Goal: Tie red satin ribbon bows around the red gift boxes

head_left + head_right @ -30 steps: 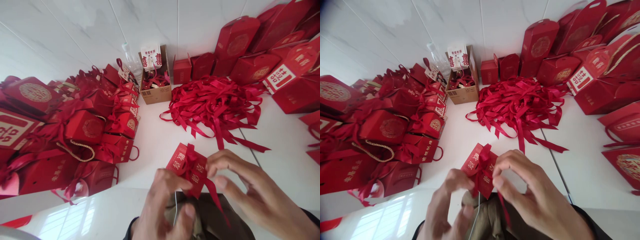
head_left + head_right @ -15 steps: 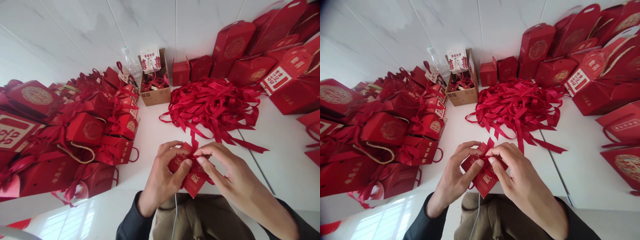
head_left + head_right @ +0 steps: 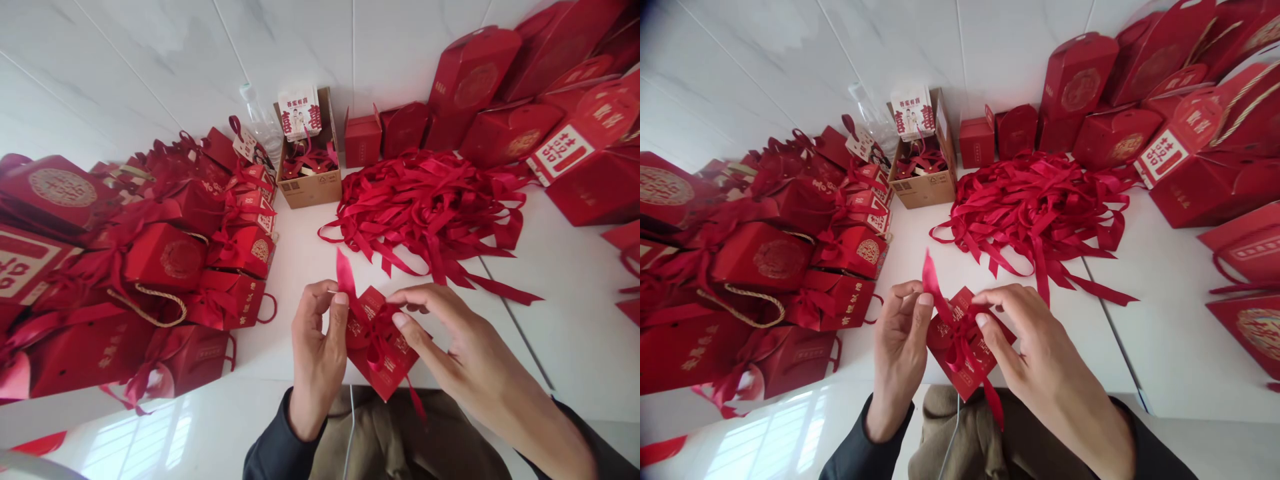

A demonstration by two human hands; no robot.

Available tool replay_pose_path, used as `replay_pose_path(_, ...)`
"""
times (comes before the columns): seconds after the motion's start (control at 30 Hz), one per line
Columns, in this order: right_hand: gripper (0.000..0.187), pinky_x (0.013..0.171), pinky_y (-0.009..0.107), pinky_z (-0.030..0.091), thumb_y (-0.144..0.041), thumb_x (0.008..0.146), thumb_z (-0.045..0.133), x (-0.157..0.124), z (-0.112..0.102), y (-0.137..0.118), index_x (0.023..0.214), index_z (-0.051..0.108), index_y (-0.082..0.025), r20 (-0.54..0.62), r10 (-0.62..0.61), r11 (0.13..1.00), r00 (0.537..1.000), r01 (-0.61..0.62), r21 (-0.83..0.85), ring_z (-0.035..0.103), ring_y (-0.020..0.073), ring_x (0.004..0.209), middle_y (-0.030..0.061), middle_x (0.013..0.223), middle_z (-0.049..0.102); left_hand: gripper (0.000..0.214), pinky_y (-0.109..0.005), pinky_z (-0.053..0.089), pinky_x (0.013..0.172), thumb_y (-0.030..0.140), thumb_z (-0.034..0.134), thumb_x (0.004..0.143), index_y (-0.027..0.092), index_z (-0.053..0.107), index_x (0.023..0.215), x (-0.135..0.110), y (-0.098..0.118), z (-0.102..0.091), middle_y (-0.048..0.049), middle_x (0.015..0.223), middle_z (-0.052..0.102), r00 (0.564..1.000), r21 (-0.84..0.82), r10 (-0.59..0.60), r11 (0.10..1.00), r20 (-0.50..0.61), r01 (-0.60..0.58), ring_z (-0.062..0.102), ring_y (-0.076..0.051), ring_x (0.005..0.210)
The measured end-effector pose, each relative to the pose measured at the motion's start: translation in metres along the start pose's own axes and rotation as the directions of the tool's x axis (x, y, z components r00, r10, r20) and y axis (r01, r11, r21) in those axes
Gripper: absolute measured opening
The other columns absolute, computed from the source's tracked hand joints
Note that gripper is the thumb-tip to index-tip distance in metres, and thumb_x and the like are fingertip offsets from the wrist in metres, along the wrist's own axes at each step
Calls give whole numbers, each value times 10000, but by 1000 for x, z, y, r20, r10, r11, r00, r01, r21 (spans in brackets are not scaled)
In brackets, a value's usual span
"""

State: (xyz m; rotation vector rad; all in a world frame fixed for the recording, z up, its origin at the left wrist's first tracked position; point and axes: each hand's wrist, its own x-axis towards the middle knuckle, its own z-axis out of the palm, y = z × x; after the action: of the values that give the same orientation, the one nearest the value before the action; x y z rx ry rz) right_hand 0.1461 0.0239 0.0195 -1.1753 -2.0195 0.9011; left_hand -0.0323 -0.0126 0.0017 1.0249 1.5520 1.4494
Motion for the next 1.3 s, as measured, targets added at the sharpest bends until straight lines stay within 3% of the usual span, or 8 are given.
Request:
replay_pose_path(0.17, 105, 810, 381, 521, -379, 1039, 588, -11, -4, -5, 1037, 553, -279, 16, -87, 992, 996, 88, -86, 611, 236, 952, 29, 1010, 611, 144, -354, 496, 951, 310, 534, 1048, 265, 531, 1184, -13, 6, -10, -64, 1149, 639, 983, 174, 172, 972, -64, -158, 626, -200, 1111)
replay_pose_path(0.3, 29, 782, 393, 524, -257, 1042, 548, -17, -4, -5, 1035, 566, -278, 106, -119, 988, 987, 128, -87, 610, 239, 919, 25, 973, 618, 158, -400, 477, 992, 273, 624, 953, 266, 586, 1106, -35, 17, -20, -72, 1239, 575, 944, 371, 259, 872, 205, -320, 570, -250, 1192)
replay_pose_path(0.37, 93, 753, 372, 534, -253, 1061, 502, -19, -5, -7, 1004, 573, -270, 127, -91, 994, 988, 98, -48, 621, 230, 898, 27, 948, 623, 262, -406, 489, 970, 244, 692, 883, 263, 587, 1122, -41, 19, -21, -77, 1262, 559, 923, 440, 275, 817, 270, -372, 566, -260, 1178)
replay_pose_path(0.5, 227, 655, 288, 550, -370, 1092, 475, -19, -12, -14, 926, 596, -271, 247, -14, 996, 969, -9, 93, 652, 194, 827, 15, 902, 636, 169, -365, 486, 925, 127, 638, 913, 262, 606, 1010, -44, 16, -17, -50, 1173, 588, 919, 502, 321, 770, 228, -393, 568, -221, 1122)
replay_pose_path(0.6, 224, 654, 277, 543, -415, 1098, 477, -13, -13, -13, 977, 618, -291, 123, 38, 997, 992, -45, 59, 663, 182, 838, -1, 939, 666, 161, -345, 478, 908, 99, 599, 936, 258, 606, 962, -43, 13, -15, -36, 1114, 603, 910, 496, 346, 763, 226, -414, 565, -205, 1090)
replay_pose_path(0.7, 186, 844, 367, 542, -445, 1075, 523, -5, -10, -6, 1101, 633, -297, -35, -9, 998, 999, 7, -62, 655, 229, 1010, 24, 1084, 681, 172, -372, 475, 929, 155, 659, 920, 251, 594, 1047, -45, 13, -16, -56, 1174, 597, 907, 518, 344, 745, 243, -421, 555, -227, 1112)
replay_pose_path(0.87, 147, 782, 367, 545, -346, 1051, 538, 6, -6, -4, 967, 625, -263, 63, -34, 997, 997, 38, -72, 659, 237, 944, 35, 994, 664, 176, -366, 466, 905, 103, 648, 915, 247, 587, 995, -47, 15, -16, -53, 1154, 607, 889, 550, 374, 699, 263, -457, 547, -226, 1080)
replay_pose_path(1.3, 176, 710, 330, 494, -327, 1053, 526, 11, -3, 4, 929, 620, -246, 4, -7, 998, 1000, 7, -65, 647, 217, 892, 23, 949, 678, 177, -339, 423, 853, 47, 526, 944, 219, 554, 977, -59, 6, -21, -56, 1036, 595, 887, 534, 368, 709, 278, -461, 541, -203, 975)
